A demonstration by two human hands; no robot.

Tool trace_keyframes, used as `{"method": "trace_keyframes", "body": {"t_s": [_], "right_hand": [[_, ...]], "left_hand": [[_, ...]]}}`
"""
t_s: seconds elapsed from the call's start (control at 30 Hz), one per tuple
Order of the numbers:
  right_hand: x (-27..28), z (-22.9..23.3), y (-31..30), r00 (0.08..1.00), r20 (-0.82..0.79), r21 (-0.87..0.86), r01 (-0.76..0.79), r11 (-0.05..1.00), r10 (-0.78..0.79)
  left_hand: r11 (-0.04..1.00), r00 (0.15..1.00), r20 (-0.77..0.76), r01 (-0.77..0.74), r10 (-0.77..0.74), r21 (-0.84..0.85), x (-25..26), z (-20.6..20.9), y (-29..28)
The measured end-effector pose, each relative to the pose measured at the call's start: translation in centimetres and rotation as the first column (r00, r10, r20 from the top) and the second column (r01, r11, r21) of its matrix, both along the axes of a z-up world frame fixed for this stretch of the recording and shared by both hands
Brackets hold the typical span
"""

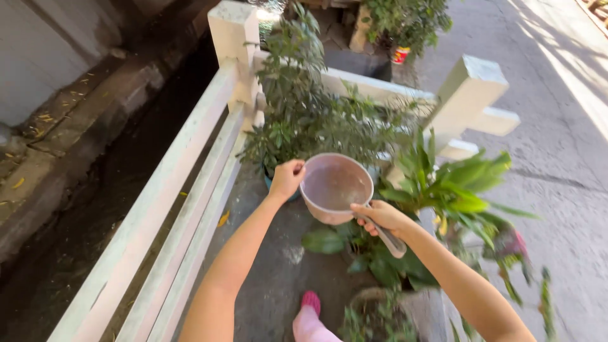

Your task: Watering several potted plants in an outdoor garden area using a bucket and a ladle.

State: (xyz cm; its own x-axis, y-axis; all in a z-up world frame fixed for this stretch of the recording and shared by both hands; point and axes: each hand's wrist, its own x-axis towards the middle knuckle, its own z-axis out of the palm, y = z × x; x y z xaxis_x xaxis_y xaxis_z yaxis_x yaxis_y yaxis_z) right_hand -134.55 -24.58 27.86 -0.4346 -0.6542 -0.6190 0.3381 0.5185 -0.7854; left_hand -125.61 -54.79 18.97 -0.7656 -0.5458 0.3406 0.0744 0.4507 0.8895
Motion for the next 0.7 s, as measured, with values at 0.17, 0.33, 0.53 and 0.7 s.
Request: {"method": "trace_keyframes", "body": {"t_s": [0.17,0.33,0.53,0.7], "right_hand": [[-7.6,-3.0,-4.4,1.0,-0.001,0.028,-0.019,0.999,0.019],[-13.0,-2.1,-10.5,0.998,-0.018,0.042,0.069,0.997,-0.068],[-18.6,1.4,-17.3,0.983,-0.075,0.011,0.169,0.986,-0.167],[-21.9,4.6,-23.8,0.954,-0.116,-0.132,0.262,0.956,-0.277]], "left_hand": [[0.999,0.994,0.101,-0.042,0.042,-0.003,-4.4,-0.7,-5.3],[0.988,0.989,0.103,-0.088,0.101,-0.126,-9.0,1.3,-11.0],[0.965,0.992,0.093,-0.056,0.082,-0.257,-16.8,2.7,-19.5],[0.894,1.0,0.019,0.025,-0.019,-0.447,-24.6,4.5,-25.6]]}}
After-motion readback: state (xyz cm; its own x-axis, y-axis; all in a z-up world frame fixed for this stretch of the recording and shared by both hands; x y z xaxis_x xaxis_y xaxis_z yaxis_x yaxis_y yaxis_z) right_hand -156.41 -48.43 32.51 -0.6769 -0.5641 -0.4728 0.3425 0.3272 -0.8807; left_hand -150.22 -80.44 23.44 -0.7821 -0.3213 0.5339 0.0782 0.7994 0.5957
